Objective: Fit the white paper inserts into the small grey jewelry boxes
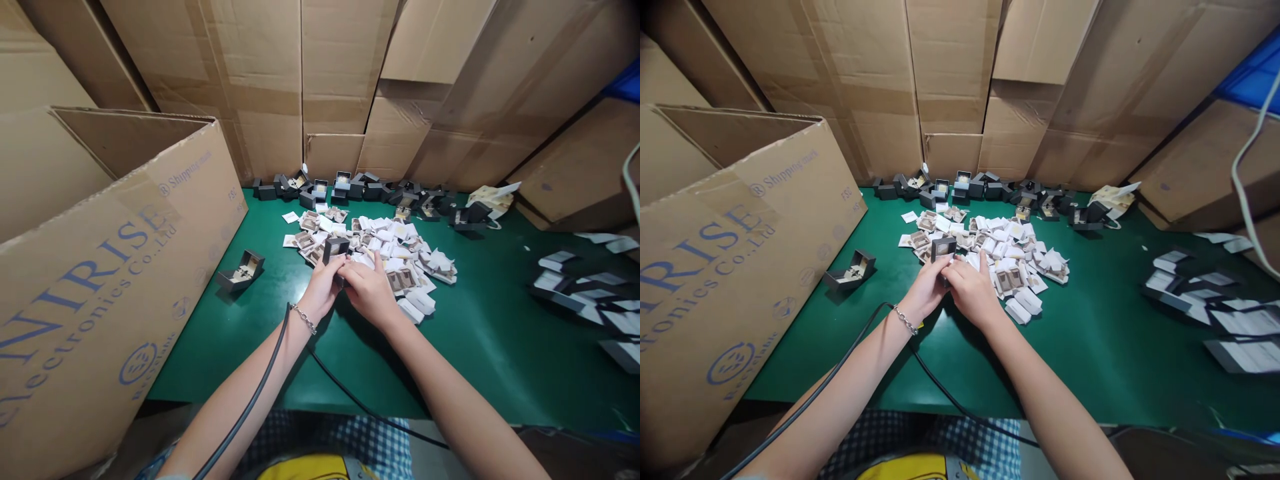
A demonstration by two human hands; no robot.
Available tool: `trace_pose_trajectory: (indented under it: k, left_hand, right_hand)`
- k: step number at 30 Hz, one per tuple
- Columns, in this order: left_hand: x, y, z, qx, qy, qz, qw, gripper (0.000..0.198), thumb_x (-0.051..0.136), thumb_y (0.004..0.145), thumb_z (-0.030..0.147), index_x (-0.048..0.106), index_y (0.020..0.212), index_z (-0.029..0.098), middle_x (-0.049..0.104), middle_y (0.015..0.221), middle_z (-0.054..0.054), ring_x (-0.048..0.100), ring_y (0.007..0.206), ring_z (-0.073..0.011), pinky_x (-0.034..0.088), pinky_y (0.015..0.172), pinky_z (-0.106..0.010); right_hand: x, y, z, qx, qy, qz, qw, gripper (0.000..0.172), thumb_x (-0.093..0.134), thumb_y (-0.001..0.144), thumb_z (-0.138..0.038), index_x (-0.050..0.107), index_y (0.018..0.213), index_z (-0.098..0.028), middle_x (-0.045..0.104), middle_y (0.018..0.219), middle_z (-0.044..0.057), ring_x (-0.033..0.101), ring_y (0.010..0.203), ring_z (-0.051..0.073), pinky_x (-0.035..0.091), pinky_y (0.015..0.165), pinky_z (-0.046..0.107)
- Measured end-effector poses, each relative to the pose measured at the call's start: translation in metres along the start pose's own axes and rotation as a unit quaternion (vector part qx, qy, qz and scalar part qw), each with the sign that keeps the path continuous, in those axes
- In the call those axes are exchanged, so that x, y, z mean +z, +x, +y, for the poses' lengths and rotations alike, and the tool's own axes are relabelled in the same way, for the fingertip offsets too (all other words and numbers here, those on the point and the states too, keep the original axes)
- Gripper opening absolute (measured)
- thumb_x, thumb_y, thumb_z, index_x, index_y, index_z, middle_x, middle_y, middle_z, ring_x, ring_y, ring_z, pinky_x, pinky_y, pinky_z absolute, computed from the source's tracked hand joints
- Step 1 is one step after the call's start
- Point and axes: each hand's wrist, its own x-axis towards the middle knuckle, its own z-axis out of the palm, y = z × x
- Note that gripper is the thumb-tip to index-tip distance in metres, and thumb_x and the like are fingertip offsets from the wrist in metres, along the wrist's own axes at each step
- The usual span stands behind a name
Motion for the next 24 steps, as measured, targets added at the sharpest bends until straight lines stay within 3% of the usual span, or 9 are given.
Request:
trace_pose_trajectory:
  k: [2,7,10,13,17,20,24]
  left_hand:
    - [-0.001,0.001,0.000,-0.001,-0.007,0.015,1.000,0.017,0.065,0.072,0.016,0.062,0.088,0.013,0.068,0.080,-0.003,0.065,0.082,-0.0147,0.049,0.085,-0.030]
    - [-0.002,0.004,0.002,-0.009,-0.010,0.085,0.996,0.015,0.061,0.072,0.014,0.063,0.087,0.012,0.068,0.074,-0.002,0.065,0.072,-0.0131,0.051,0.081,-0.030]
    - [-0.001,0.003,0.003,-0.010,-0.027,0.116,0.993,0.013,0.059,0.074,0.011,0.062,0.087,0.011,0.068,0.073,-0.003,0.065,0.067,-0.0132,0.054,0.076,-0.029]
    - [0.001,0.002,0.005,-0.023,-0.037,0.140,0.989,0.015,0.058,0.076,0.010,0.060,0.090,0.010,0.070,0.077,-0.006,0.067,0.068,-0.0149,0.056,0.072,-0.029]
    - [0.003,0.001,0.006,-0.051,-0.027,0.130,0.990,0.013,0.054,0.078,0.010,0.061,0.089,0.008,0.071,0.077,-0.009,0.068,0.065,-0.0151,0.056,0.066,-0.027]
    - [0.006,0.000,0.005,-0.064,-0.025,0.086,0.994,0.009,0.053,0.079,0.009,0.061,0.084,0.009,0.071,0.075,-0.010,0.068,0.064,-0.0154,0.056,0.066,-0.027]
    - [0.010,-0.002,0.003,-0.092,-0.004,0.071,0.993,0.011,0.052,0.079,0.007,0.061,0.086,0.008,0.070,0.070,-0.010,0.067,0.061,-0.0150,0.056,0.066,-0.026]
  right_hand:
    - [0.001,0.000,0.001,-0.003,0.039,-0.011,0.999,0.039,0.043,0.079,-0.007,0.059,0.109,-0.025,0.068,0.113,0.007,0.059,0.112,0.023,0.008,0.113,0.061]
    - [-0.002,-0.001,0.005,0.010,0.136,-0.010,0.991,0.046,0.054,0.079,-0.029,0.051,0.124,-0.022,0.064,0.119,0.010,0.059,0.111,0.026,0.026,0.110,0.056]
    - [-0.009,0.000,0.018,0.047,0.085,0.049,0.994,0.037,0.045,0.086,-0.033,0.056,0.119,-0.021,0.064,0.119,0.010,0.059,0.110,0.025,0.020,0.111,0.058]
    - [-0.014,0.002,0.039,0.152,-0.052,0.086,0.983,0.032,0.038,0.090,-0.034,0.064,0.103,-0.021,0.063,0.122,0.011,0.055,0.115,0.027,0.010,0.111,0.064]
    - [-0.014,0.005,0.062,0.249,-0.171,0.016,0.953,0.037,0.035,0.092,-0.036,0.066,0.104,-0.020,0.049,0.140,0.011,0.040,0.128,0.034,0.007,0.103,0.074]
    - [-0.012,0.007,0.067,0.252,-0.204,-0.044,0.945,0.041,0.032,0.094,-0.038,0.063,0.114,-0.021,0.042,0.146,0.008,0.036,0.131,0.034,0.010,0.102,0.074]
    - [-0.011,0.007,0.066,0.244,-0.214,-0.062,0.944,0.045,0.029,0.095,-0.040,0.059,0.122,-0.020,0.045,0.144,0.009,0.037,0.130,0.033,0.009,0.102,0.074]
